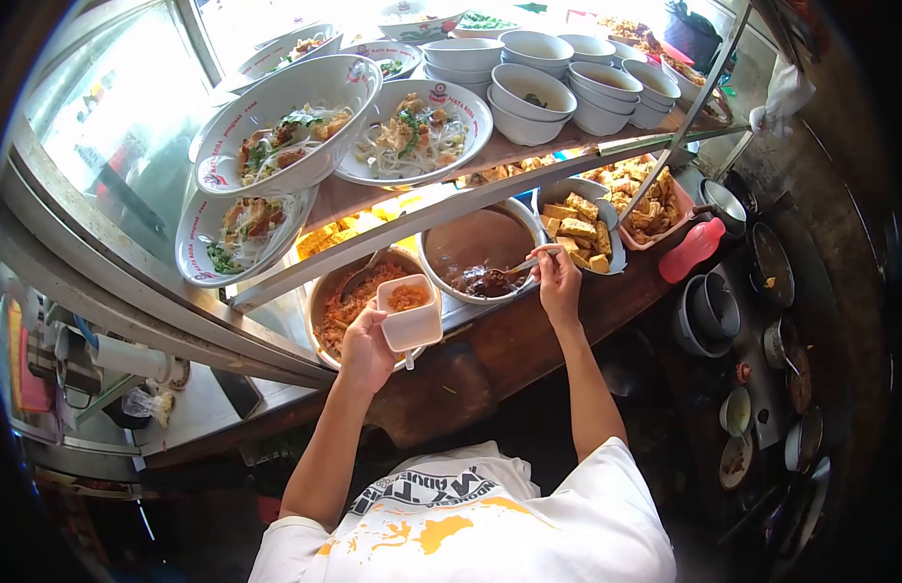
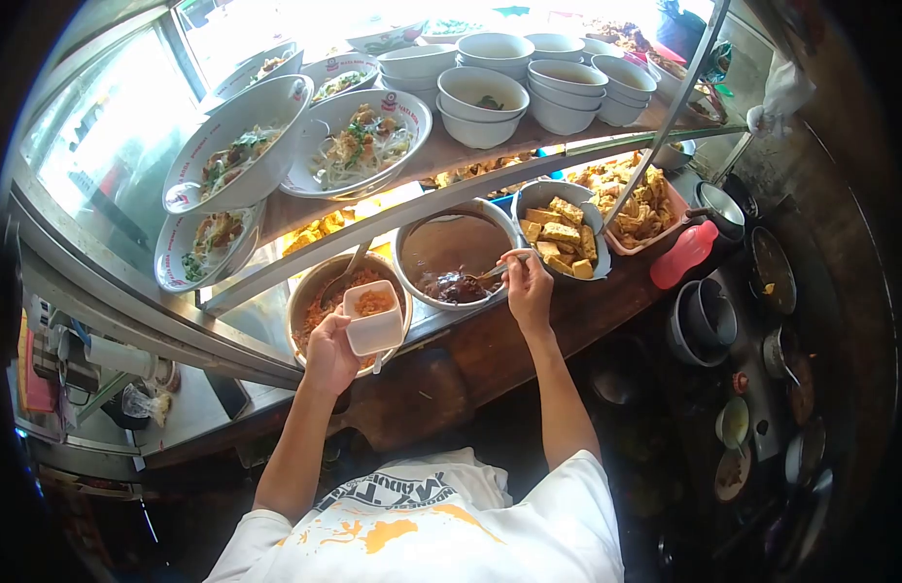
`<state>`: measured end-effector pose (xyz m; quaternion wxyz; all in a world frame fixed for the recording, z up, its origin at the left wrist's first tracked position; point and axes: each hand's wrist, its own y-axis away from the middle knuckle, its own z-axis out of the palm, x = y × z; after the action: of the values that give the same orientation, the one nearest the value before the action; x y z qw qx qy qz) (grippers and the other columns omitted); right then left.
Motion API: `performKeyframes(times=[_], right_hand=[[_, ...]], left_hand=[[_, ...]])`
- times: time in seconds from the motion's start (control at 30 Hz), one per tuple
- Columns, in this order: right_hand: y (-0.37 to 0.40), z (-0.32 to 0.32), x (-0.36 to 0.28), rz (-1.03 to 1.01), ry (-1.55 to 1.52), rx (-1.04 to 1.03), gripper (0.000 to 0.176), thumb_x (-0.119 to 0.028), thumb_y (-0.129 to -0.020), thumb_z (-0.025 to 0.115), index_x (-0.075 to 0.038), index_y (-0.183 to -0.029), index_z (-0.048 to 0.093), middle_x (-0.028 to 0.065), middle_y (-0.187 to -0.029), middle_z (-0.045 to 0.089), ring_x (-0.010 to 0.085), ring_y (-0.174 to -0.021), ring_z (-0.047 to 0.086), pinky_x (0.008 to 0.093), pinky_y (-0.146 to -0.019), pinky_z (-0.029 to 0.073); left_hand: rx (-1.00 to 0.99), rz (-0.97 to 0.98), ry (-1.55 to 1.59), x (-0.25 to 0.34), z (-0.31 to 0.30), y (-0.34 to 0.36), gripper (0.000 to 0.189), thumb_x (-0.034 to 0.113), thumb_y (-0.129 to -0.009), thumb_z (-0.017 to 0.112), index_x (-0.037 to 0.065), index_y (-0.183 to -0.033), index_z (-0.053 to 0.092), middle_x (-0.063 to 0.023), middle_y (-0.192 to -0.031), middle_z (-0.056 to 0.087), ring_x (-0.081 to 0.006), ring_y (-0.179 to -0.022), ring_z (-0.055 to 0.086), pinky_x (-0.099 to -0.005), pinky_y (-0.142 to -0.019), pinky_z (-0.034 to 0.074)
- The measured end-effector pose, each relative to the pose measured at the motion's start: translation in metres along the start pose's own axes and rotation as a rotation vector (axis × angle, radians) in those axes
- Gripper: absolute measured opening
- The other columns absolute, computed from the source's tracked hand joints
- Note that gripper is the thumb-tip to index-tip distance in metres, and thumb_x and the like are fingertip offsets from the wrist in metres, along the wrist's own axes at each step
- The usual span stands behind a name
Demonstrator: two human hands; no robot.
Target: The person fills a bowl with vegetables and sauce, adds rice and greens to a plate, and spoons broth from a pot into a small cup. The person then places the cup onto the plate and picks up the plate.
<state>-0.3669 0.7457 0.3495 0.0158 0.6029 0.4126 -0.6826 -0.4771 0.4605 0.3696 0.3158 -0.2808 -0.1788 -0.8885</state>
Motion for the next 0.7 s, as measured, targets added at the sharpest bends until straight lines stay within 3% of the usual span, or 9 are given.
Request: performKeyframes(times=[0.27, 0.7], right_hand=[[-0.002, -0.01, 0.008, 0.103, -0.084, 0.13, 0.012, -0.007, -0.094, 0.05, -0.002, -0.089, 0.059, 0.0038, -0.078, 0.064, 0.0038, -0.058, 0.052, 0.0192, -0.052, 0.044], [-0.012, -0.025, 0.024, 0.115, -0.161, 0.241, 0.011, -0.007, -0.093, 0.05, 0.0, -0.091, 0.059, 0.0027, -0.078, 0.062, 0.0042, -0.058, 0.054, 0.0195, -0.051, 0.047]], left_hand=[[0.039, 0.029, 0.013, -0.005, 0.011, -0.031, 0.028, 0.014, -0.094, 0.035, 0.005, -0.118, 0.046, -0.0124, -0.116, 0.057, -0.025, -0.11, 0.056, -0.0418, -0.098, 0.043], [0.078, 0.086, -0.022, -0.011, 0.02, -0.091, 0.031, 0.016, -0.098, 0.034, 0.003, -0.125, 0.041, -0.0135, -0.122, 0.052, -0.0263, -0.113, 0.053, -0.0437, -0.099, 0.043]])
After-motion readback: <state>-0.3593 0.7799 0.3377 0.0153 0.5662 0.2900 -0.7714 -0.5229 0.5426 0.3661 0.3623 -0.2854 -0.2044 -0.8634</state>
